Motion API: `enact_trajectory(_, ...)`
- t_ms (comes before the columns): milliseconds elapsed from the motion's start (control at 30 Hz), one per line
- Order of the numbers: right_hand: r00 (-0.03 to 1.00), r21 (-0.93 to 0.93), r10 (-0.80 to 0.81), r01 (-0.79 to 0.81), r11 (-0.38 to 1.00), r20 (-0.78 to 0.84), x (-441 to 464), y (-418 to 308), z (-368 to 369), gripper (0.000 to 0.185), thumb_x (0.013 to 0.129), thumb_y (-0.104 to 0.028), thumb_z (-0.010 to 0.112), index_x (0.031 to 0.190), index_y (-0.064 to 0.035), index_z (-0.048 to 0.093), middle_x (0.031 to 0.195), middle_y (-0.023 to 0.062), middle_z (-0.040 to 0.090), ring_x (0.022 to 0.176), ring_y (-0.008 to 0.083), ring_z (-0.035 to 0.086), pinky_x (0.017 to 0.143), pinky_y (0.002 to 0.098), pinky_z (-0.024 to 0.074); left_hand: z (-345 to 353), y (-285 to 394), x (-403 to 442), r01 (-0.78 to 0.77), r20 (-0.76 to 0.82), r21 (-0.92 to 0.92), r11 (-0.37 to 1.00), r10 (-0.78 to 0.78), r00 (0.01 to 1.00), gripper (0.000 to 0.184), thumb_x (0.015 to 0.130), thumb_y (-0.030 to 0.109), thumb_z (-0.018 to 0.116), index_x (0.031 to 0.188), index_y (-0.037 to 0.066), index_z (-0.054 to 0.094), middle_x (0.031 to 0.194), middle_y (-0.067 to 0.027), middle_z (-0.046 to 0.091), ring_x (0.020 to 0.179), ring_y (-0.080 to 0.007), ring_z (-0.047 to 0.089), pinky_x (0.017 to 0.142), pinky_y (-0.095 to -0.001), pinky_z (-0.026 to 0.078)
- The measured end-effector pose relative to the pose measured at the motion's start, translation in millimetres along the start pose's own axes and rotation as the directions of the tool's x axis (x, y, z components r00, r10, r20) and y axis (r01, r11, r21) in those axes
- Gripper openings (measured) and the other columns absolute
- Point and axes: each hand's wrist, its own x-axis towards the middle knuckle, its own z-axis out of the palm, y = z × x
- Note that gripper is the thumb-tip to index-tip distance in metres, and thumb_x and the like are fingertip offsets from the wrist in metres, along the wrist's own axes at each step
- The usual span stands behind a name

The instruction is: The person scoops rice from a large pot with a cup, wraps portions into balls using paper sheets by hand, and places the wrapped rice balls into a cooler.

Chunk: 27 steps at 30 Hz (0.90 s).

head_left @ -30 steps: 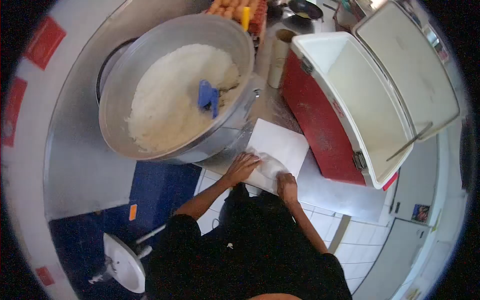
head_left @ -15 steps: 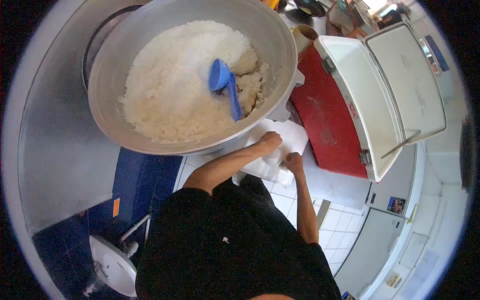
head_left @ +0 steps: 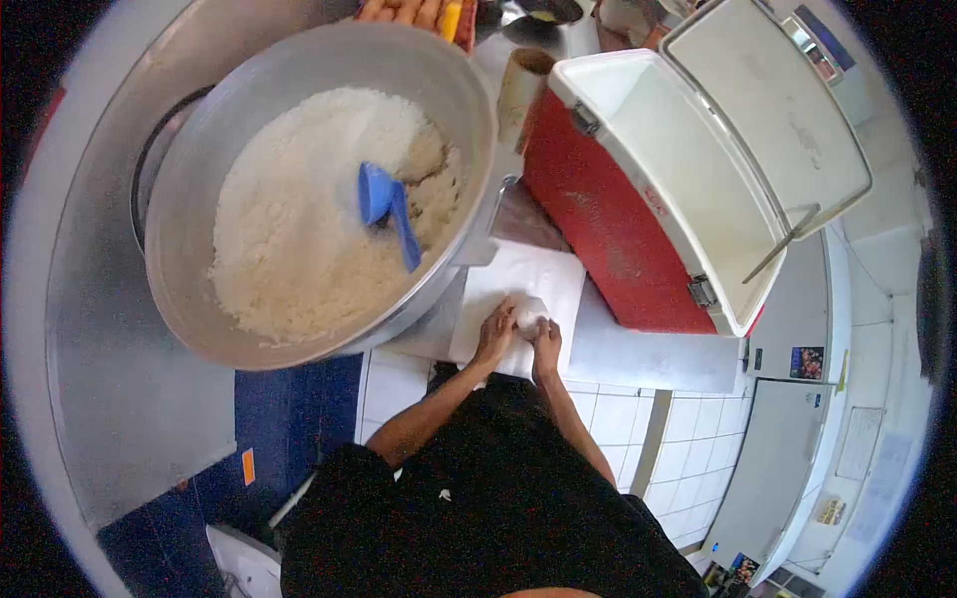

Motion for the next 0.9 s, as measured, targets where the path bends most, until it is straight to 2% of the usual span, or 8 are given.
enact_trajectory(67,0.998,0.425,0.011,-0.035,0.904,0.058,-10,-42,4,0.026,0.095,-0.017,0.047,0.115,-0.0018,0.053,0.098,0.0043,0.054,0.091,0.0177,0.053,0.088,0.0344,0.0459,14,29,8,-0.193,-0.055,-0.028,0.981,0.191,0.98,0.045,0.093,0.015,0.059,0.135,0.001,0.049,0.116,-0.0132,0.056,0.109,-0.0218,0.054,0.086,-0.0309,0.05)
enact_trajectory(133,0.975,0.402,-0.164,0.091,0.911,0.149,-17,-92,-9,0.036,0.094,-0.015,0.047,0.127,-0.001,0.047,0.115,0.0094,0.053,0.108,0.0183,0.05,0.097,0.0333,0.0399,27,66,5,-0.401,-0.057,0.07,0.914,0.405,0.913,0.044,0.094,0.019,0.061,0.133,0.001,0.051,0.112,-0.0091,0.055,0.11,-0.0182,0.053,0.087,-0.0294,0.051)
enact_trajectory(267,0.881,0.233,-0.468,0.442,0.866,0.07,-49,-208,-24,0.046,0.094,-0.018,0.048,0.135,0.0,0.039,0.126,0.0139,0.049,0.115,0.0221,0.048,0.101,0.0341,0.0368,65,168,-31,-0.441,-0.083,-0.186,0.878,0.433,0.897,0.047,0.093,0.022,0.064,0.131,-0.003,0.05,0.119,-0.0108,0.055,0.117,-0.02,0.051,0.095,-0.0331,0.045)
enact_trajectory(367,0.71,0.056,-0.704,0.703,0.709,0.01,-52,-267,-48,0.05,0.08,-0.023,0.071,0.119,-0.0019,0.048,0.109,0.0151,0.06,0.103,0.0226,0.057,0.09,0.0365,0.0456,91,200,-46,-0.369,-0.047,-0.252,0.895,0.369,0.928,0.047,0.093,0.027,0.064,0.127,-0.004,0.051,0.125,-0.0138,0.054,0.116,-0.0177,0.051,0.095,-0.0325,0.045)
enact_trajectory(600,0.501,0.171,-0.795,0.799,0.576,0.341,5,-388,-135,0.032,0.077,-0.022,0.075,0.096,-0.0015,0.059,0.084,0.007,0.063,0.076,0.0125,0.06,0.068,0.0268,0.0471,122,260,-66,-0.606,0.077,-0.198,0.77,0.629,0.774,0.067,0.093,0.047,0.045,0.132,-0.008,0.044,0.138,-0.0237,0.042,0.125,-0.0343,0.046,0.107,-0.0431,0.031)
enact_trajectory(700,0.694,-0.334,-0.485,0.699,0.632,0.532,103,-448,-147,0.052,0.079,-0.044,0.071,0.105,-0.0005,0.059,0.1,0.0137,0.066,0.087,0.0252,0.064,0.079,0.036,0.05,108,267,-74,-0.625,-0.019,-0.049,0.779,0.625,0.78,0.071,0.09,0.045,0.049,0.137,-0.007,0.038,0.139,-0.025,0.042,0.126,-0.0345,0.046,0.108,-0.0467,0.03)
enact_trajectory(833,0.799,-0.797,0.101,0.565,0.214,0.593,316,-318,-173,0.1,0.076,-0.074,0.058,0.137,0.003,0.041,0.14,0.0241,0.044,0.126,0.0353,0.047,0.104,0.0419,0.0406,77,276,-103,-0.582,-0.168,0.241,0.777,0.624,0.763,0.073,0.084,0.037,0.063,0.138,-0.004,0.035,0.123,-0.0228,0.055,0.117,-0.0316,0.052,0.097,-0.0459,0.041)
enact_trajectory(900,0.771,-0.843,0.485,0.525,-0.119,0.412,345,-293,-185,0.108,0.072,-0.076,0.06,0.142,0.0033,0.036,0.145,0.0242,0.039,0.131,0.0372,0.042,0.109,0.0403,0.0359,47,285,-122,-0.589,-0.133,0.425,0.687,0.691,0.711,0.079,0.083,0.048,0.064,0.136,-0.003,0.036,0.122,-0.0209,0.054,0.114,-0.0312,0.053,0.096,-0.0457,0.043)
